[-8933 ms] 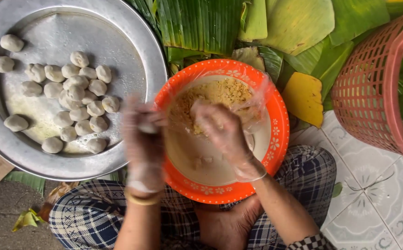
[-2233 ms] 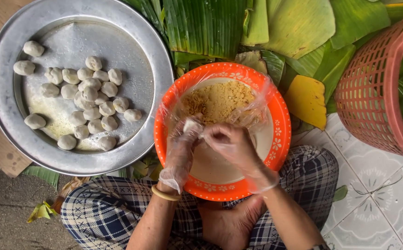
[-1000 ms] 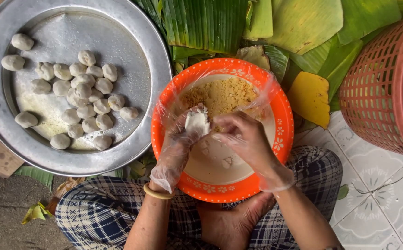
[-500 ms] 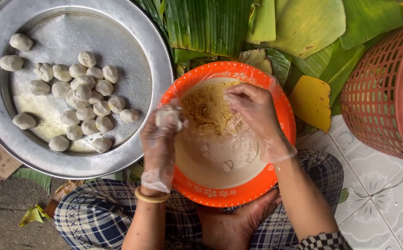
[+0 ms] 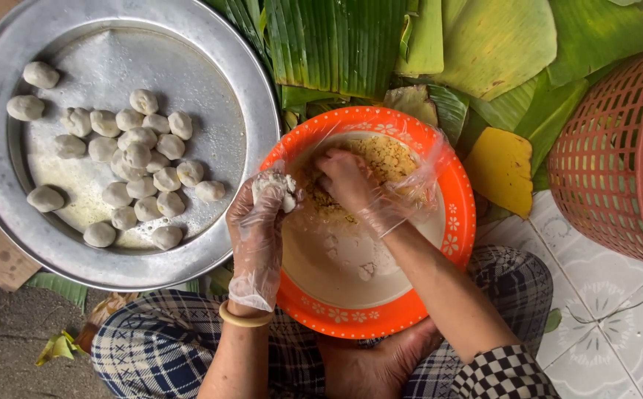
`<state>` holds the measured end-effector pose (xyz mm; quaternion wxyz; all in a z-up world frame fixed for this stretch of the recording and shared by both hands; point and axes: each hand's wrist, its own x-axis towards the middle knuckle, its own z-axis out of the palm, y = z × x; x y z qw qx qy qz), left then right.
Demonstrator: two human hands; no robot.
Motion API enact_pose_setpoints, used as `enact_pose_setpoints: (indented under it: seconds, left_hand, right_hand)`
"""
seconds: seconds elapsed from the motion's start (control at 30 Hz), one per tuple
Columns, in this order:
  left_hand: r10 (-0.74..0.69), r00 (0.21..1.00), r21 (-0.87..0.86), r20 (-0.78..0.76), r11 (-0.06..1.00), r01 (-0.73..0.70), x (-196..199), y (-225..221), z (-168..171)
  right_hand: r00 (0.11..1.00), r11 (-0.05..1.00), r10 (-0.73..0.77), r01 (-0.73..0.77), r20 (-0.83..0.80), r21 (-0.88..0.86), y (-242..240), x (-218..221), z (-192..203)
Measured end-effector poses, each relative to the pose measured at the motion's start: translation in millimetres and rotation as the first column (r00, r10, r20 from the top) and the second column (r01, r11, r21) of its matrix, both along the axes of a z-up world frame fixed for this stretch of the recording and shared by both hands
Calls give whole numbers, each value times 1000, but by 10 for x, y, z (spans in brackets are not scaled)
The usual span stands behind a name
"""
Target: The person is manually forming filled dough balls by flattening a piece of dough, adding a yellow filling, and rolling it between their palms.
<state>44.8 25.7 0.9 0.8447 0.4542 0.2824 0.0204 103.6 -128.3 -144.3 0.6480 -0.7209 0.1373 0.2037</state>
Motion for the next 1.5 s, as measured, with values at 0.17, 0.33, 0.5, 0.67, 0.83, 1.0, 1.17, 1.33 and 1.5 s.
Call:
enact_pose_setpoints:
  seconds: [0.17,0.33,0.5,0.67,0.83,1.0,1.17,1.33,1.5]
  left_hand:
    - [-36,999,83,-14,996,37,-24,16,10]
    - [-74,997,87,-35,993,77,-38,-46,-34]
    - [-97,993,51,-62,994,100,-81,-48,-89]
    - [-195,980,-7,-31,981,195,-84,-190,-227]
    - [-220,961,-114,-168,973,203,-14,-310,-64]
    - [-208,947,-319,-245,940,124,-37,-338,-194]
    - [-143,963,-254,-229,964,83,-75,-313,-257]
    - [-143,960,-242,-241,967,83,-39,-337,-265]
    - [-71,970,-433,-234,901,-39,19,-291,-144]
  right_hand:
    - [754,726,564,-256,339,-639,-102,-7,299]
    - [997,997,-72,72,-8,27,280,-99,447]
    - [833,653,491,-156,257,-741,-265,58,-151]
    - [954,978,176,-143,244,-149,-664,-177,878]
    - [837,960,236,-123,494,-250,-450,-379,1065]
    - [859,847,422,-259,290,-465,-85,-340,1185]
    - [752,792,535,-287,385,-539,-112,-396,1294]
    - [757,840,468,-221,456,-496,-113,-423,1173]
    - [799,878,405,-204,444,-433,-199,-386,1434]
